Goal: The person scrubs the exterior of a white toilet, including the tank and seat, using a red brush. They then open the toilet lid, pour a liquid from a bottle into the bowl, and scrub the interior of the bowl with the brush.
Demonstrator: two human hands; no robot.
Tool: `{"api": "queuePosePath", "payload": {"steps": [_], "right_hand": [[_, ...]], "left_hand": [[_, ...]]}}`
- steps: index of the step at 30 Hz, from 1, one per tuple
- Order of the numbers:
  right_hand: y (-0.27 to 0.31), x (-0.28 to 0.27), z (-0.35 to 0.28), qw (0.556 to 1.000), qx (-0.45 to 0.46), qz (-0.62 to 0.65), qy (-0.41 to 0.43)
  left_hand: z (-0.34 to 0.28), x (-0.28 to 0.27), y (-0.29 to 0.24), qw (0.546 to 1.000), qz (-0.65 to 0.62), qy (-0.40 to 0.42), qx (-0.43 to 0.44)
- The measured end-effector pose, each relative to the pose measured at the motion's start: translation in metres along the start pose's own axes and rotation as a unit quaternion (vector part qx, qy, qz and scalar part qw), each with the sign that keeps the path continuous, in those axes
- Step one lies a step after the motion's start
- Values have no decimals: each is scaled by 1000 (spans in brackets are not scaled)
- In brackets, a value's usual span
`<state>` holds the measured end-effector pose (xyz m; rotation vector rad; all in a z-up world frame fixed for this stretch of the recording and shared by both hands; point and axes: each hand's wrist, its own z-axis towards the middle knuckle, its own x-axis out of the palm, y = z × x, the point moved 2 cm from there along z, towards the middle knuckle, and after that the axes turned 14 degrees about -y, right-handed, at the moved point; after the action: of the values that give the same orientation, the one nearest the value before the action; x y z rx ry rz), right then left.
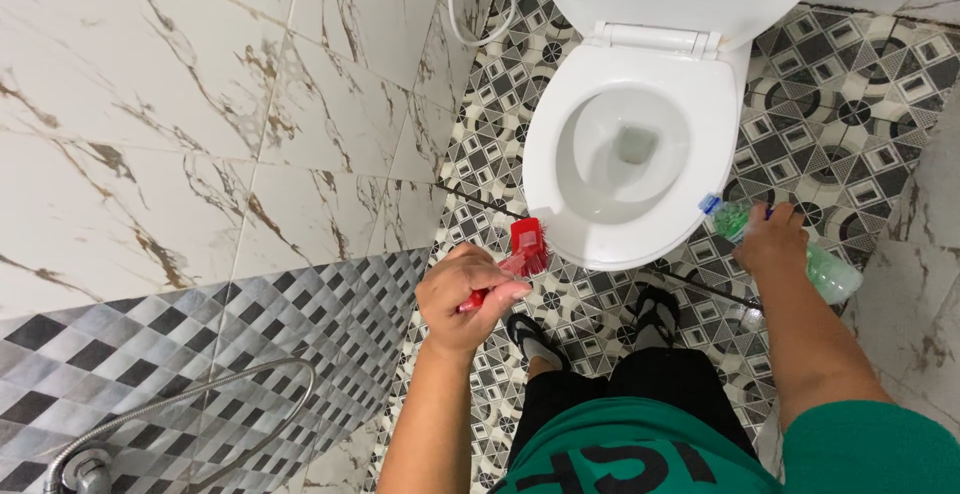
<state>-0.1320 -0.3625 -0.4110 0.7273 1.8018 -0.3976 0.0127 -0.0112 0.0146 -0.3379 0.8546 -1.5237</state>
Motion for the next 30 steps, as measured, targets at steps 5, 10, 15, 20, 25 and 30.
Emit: {"api": "queuePosePath", "payload": {"steps": [5, 10, 15, 20, 25, 30], "right_hand": [[0, 0, 0, 1000, -7, -8, -10], [1, -1, 3, 1000, -2, -21, 5], [4, -8, -3, 1000, -1, -19, -4], [1, 0, 7, 999, 4, -12, 33], [3, -4, 5, 1000, 2, -10, 28], [3, -2, 2, 1000, 1, -7, 16]], "left_hand": [[0, -1, 1, 1000, 0, -1, -2], [2, -1, 1, 1000, 12, -1, 8], [3, -1, 1, 1000, 16, -3, 13], [2, -2, 3, 1000, 7, -4, 19], [5, -3, -1, 1000, 14, 2, 25], [3, -4, 0, 1000, 9, 6, 25]]}}
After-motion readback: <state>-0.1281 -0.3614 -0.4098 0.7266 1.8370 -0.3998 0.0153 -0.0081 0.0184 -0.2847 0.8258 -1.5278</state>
